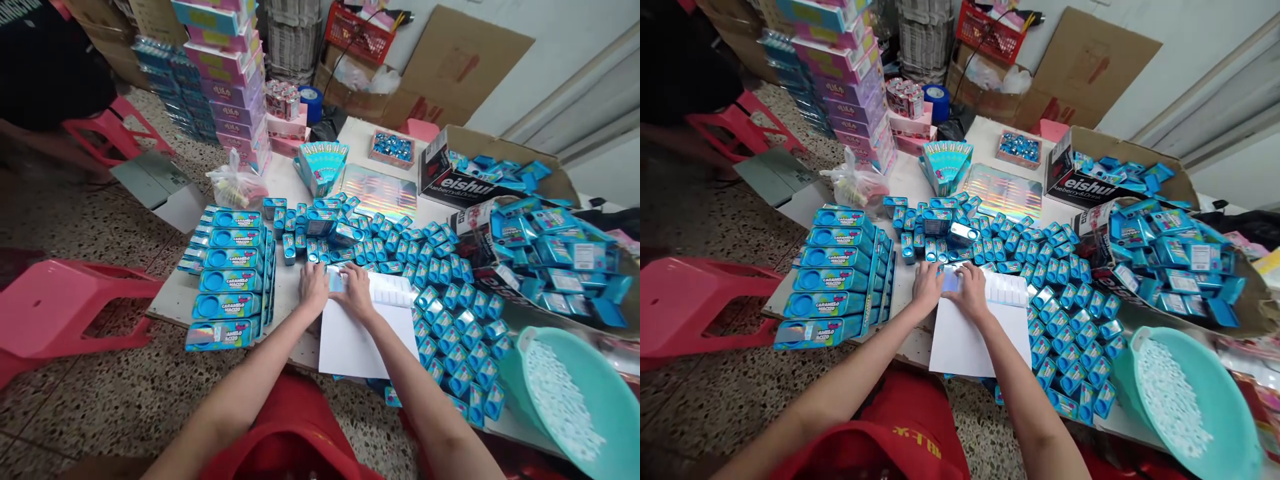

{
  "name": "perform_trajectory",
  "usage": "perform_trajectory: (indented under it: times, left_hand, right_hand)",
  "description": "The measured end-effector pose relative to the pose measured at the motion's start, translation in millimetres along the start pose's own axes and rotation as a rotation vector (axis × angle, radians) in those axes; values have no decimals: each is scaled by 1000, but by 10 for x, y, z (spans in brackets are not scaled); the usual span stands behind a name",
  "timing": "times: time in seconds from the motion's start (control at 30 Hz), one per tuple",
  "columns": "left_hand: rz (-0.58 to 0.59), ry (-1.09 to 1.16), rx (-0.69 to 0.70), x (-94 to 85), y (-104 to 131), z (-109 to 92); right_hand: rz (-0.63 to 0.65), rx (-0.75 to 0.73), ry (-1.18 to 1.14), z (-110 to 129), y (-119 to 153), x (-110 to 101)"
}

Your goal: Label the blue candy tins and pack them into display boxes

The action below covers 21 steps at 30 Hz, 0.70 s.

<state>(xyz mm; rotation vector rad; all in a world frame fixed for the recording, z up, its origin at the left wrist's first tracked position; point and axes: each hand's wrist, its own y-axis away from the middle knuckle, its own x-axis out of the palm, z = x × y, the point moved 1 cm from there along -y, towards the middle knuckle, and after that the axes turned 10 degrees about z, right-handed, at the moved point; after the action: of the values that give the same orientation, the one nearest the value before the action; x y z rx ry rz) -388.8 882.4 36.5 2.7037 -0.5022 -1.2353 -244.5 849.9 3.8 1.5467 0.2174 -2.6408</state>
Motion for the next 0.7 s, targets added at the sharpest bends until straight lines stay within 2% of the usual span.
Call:
perform_trajectory:
  times: [0.13, 0.27, 0.5, 0.7]
  left_hand:
    - [86, -141, -70, -40, -155, -84]
    - [117, -57, -95, -82, -193, -113]
    - [119, 98, -152, -54, -235, -122]
    - [97, 160, -186, -9, -253, -64]
  right_hand:
    - [-110, -35, -80, -14, 77, 71]
    - [-178, 3, -76, -21, 84, 112]
    - [-124, -32, 124, 6, 5, 170]
    - [-171, -92, 88, 43, 87, 169]
